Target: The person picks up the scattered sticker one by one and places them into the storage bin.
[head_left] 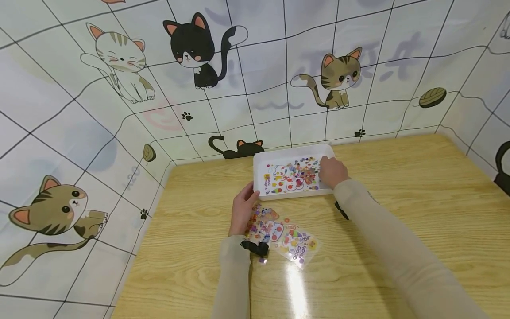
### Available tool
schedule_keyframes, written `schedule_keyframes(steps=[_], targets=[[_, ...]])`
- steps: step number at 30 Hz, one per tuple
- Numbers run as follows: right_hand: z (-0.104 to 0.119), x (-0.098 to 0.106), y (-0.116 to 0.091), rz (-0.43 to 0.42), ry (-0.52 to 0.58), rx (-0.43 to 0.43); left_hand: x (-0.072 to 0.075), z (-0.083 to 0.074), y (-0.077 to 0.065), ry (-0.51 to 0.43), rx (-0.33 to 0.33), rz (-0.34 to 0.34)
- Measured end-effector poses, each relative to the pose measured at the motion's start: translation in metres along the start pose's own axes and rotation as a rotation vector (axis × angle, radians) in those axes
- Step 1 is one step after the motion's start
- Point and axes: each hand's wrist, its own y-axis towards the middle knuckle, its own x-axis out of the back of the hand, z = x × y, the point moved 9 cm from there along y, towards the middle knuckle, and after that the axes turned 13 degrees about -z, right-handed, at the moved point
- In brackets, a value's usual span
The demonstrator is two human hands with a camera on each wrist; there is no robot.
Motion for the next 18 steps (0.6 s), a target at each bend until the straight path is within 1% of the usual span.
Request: schedule_keyframes(steps=[6, 10, 14, 18], targets=[[0.0019, 0.0009, -0.0013, -0.006, -0.021, 0.018, -0.0009, 0.0016, 0.0006, -0.002, -0.004, 0.002], [0.005, 0.0026, -0.003, 0.023, -0.071, 0.025, -0.0015, 0.0029, 0.0006, -0.004, 0.001, 0.004], [0.0079, 0.0038, -0.0045, 0.062, -0.13, 0.018, -0.0009, 0.0018, 0.0007, -0.004, -0.01, 0.001], [0.0092, 0.0041, -0.0044, 0.082, -0.157, 0.016, -0.0007, -0.0002, 0.0001, -0.008, -0.015, 0.006]])
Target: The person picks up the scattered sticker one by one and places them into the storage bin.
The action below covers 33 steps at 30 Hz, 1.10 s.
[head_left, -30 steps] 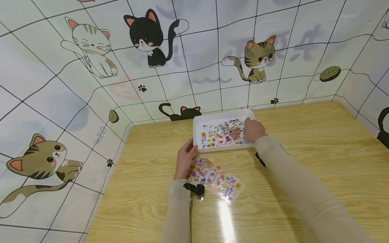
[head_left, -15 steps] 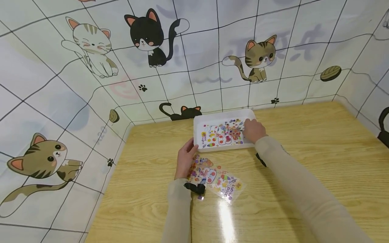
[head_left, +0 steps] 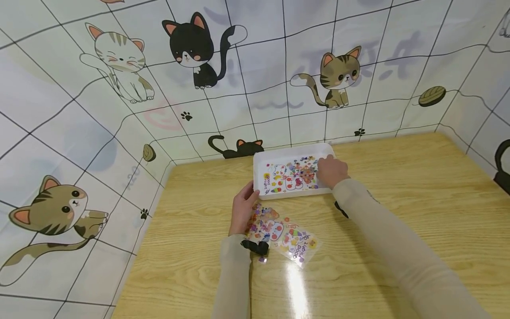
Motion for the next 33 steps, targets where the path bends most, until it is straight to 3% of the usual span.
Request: schedule_keyframes(steps=[9, 21, 26, 33], targets=[[-0.003, 0.006, 0.0, 0.035, 0.121, -0.032, -0.001, -0.001, -0.001, -0.014, 0.009, 0.017], [-0.008, 0.019, -0.013, 0.077, 0.582, -0.106, -0.002, 0.0, -0.001, 0.016, 0.008, -0.012], [-0.009, 0.015, -0.019, 0.087, 0.772, -0.163, -0.001, 0.002, -0.003, 0.01, 0.011, -0.008], [-0.001, 0.014, -0.037, 0.091, 0.933, -0.199, 0.002, 0.004, -0.001, -0.002, 0.031, 0.003]])
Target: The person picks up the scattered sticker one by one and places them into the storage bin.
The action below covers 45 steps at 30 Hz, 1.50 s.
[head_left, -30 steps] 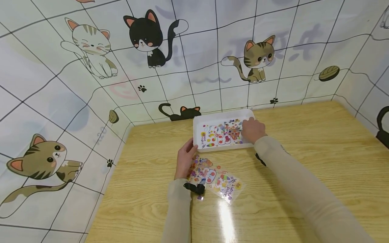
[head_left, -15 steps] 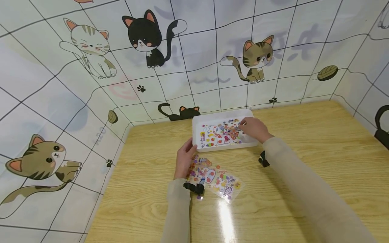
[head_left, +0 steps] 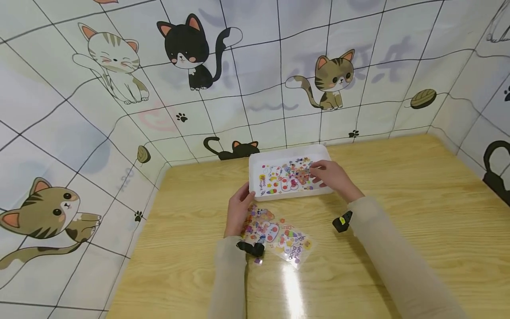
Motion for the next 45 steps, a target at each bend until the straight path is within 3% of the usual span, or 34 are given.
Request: schedule_keyframes(steps=[22, 35, 40, 45], targets=[[-0.015, -0.003, -0.029, 0.007, 0.191, -0.051, 0.0, -0.002, 0.0, 0.012, -0.007, -0.006], [-0.015, 0.001, -0.034, 0.026, 0.188, -0.041, 0.002, -0.002, 0.003, 0.01, -0.003, -0.008], [-0.015, -0.009, -0.03, 0.073, 0.174, -0.041, 0.006, -0.006, 0.005, -0.007, -0.027, -0.027], [-0.019, -0.021, -0.034, 0.148, 0.13, -0.011, 0.003, -0.004, 0.002, 0.013, -0.016, -0.002]])
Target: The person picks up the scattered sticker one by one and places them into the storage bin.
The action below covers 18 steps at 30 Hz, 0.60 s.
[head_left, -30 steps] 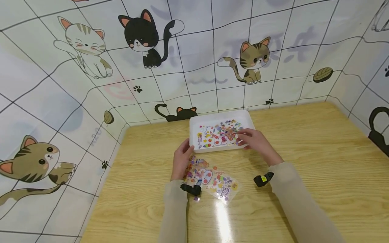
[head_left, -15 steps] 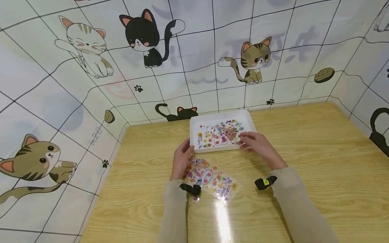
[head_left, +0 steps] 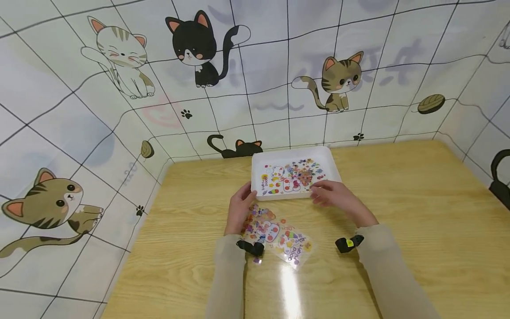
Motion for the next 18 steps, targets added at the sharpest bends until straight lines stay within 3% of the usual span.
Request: schedule_keyframes(steps=[5, 12, 18], targets=[[0.0, -0.009, -0.004, 0.07, -0.06, 0.067, -0.001, 0.0, 0.001, 0.019, -0.004, -0.009], [-0.007, -0.029, -0.015, 0.197, -0.216, 0.054, -0.001, 0.003, -0.002, 0.026, 0.009, -0.007], [-0.01, -0.037, -0.021, 0.197, -0.329, 0.041, -0.001, 0.003, -0.004, 0.015, 0.013, -0.008]])
